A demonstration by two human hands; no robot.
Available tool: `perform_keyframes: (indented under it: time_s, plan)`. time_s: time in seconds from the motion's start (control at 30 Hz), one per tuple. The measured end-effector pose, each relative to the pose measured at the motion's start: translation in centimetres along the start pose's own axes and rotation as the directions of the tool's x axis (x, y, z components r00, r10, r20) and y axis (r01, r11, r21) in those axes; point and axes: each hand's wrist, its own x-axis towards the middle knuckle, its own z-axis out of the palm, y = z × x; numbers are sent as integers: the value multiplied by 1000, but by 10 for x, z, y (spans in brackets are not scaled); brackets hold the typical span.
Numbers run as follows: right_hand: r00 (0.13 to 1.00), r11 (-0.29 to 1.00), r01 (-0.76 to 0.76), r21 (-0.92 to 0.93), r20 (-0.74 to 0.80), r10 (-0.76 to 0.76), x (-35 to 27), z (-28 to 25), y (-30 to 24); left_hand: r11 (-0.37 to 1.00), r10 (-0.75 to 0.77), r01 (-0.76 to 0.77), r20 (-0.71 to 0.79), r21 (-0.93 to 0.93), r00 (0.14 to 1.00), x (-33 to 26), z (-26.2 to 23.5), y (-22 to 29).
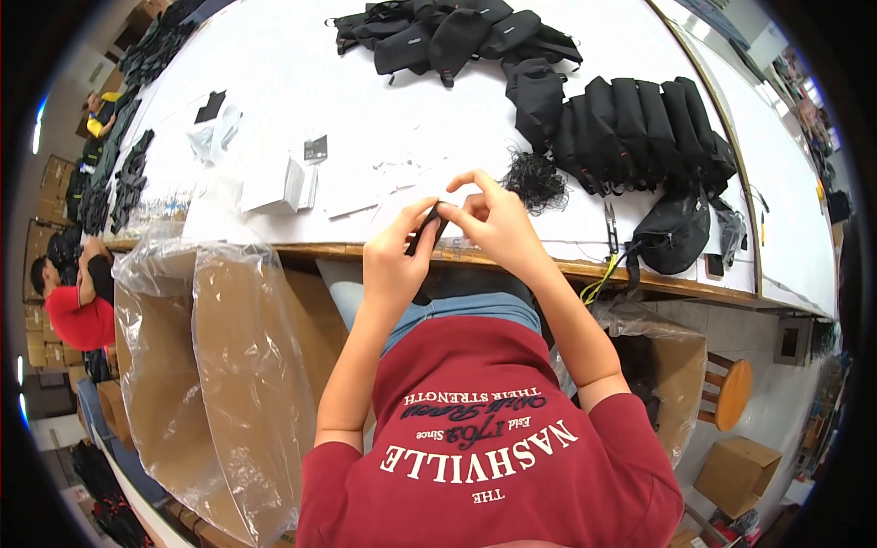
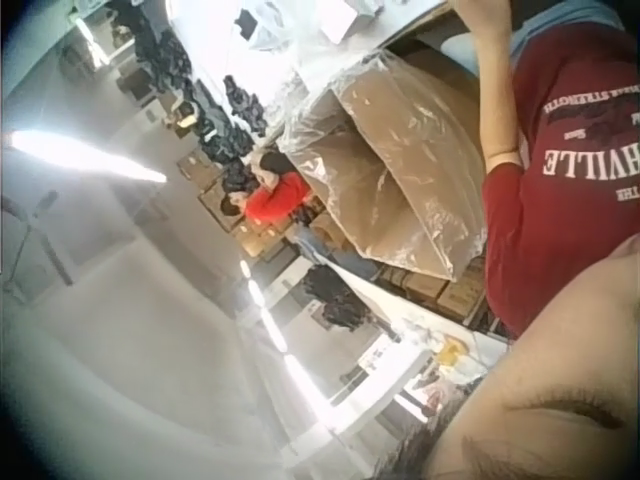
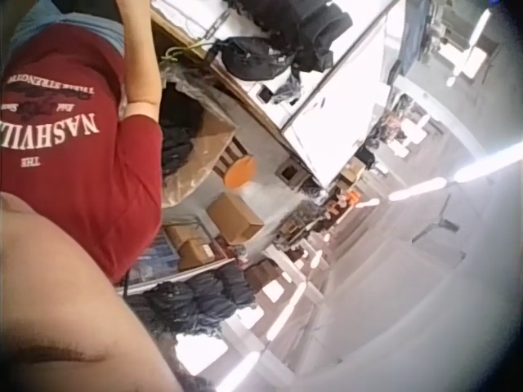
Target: Tagging and packaging black pouches with instructional inserts.
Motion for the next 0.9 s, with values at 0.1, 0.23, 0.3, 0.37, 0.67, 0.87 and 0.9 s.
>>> perform_keyframes:
  time_s: [0.1,0.23,0.3,0.37,0.67,0.87,0.9]
  plan:
    - [962,931,-205,304,239,134,0,-10,20,876,-259,337,253,-346,932,2,-3,-5]
    - [951,885,-294,361,205,232,-10,-11,53,694,-297,557,524,-456,798,9,10,-31]
    - [952,887,-294,356,192,238,-13,-8,64,764,-269,499,503,-409,822,6,22,-44]
    - [952,888,-292,354,199,233,-15,-10,82,744,-260,523,541,-416,800,8,33,-53]
    - [915,737,-400,545,280,290,-14,-36,112,905,-57,256,501,-339,863,22,88,-69]
    - [912,497,-390,775,253,322,-13,-60,143,962,-7,174,622,-209,783,61,128,-54]
    - [920,404,-355,843,239,311,-15,-62,155,975,-9,149,639,-166,769,67,133,-52]
